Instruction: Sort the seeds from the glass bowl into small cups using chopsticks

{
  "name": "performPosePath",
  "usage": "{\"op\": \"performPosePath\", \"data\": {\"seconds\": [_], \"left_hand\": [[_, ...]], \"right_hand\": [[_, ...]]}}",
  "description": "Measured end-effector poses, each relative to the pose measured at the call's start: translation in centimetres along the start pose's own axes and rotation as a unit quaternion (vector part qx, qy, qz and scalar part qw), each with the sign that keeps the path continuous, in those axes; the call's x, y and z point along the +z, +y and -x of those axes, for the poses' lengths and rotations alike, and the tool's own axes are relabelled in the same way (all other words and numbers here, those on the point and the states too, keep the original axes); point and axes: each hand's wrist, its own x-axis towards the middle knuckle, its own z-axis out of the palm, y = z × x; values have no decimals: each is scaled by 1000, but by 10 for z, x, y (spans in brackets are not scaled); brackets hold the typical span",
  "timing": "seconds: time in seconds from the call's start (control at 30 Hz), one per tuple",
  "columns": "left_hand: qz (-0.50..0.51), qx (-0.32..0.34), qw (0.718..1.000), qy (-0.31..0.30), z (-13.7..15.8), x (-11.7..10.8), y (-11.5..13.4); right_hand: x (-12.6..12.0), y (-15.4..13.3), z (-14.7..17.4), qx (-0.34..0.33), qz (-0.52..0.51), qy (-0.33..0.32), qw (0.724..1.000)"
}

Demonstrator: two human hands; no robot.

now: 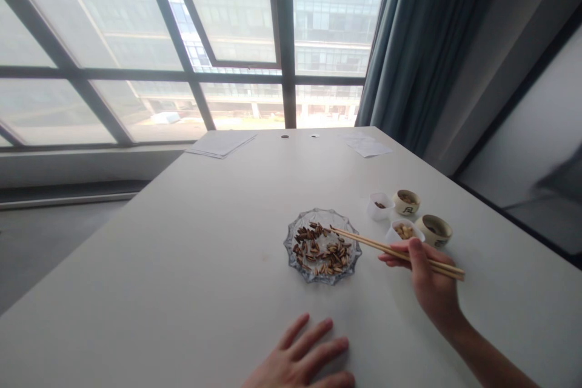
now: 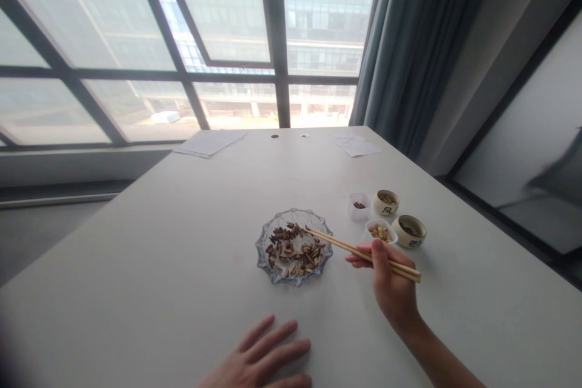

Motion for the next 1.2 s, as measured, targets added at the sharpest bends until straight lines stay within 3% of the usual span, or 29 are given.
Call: {"op": "performPosePath", "data": {"seconds": [0.3, 0.5, 0.7, 0.97, 1.13, 1.2], "left_hand": [[-3, 5, 1000, 2, 1, 0, -1], [-1, 3, 1000, 2, 1, 2, 0], [-5, -1, 1000, 5, 0, 1, 0], [14, -4, 1000, -1, 1, 2, 0], [17, -5, 1000, 1, -8, -20, -1], [16, -8, 1000, -25, -12, -32, -1]], "right_hand": [[-4, 2, 2, 57, 20, -98, 993], [-11, -8, -4, 45, 33, -66, 996], [-8, -1, 1, 45, 29, -115, 992], [-2, -13, 3, -4, 35, -32, 999], [-27, -24, -23, -64, 67, 92, 991], [-39, -19, -36, -79, 90, 132, 984]]}}
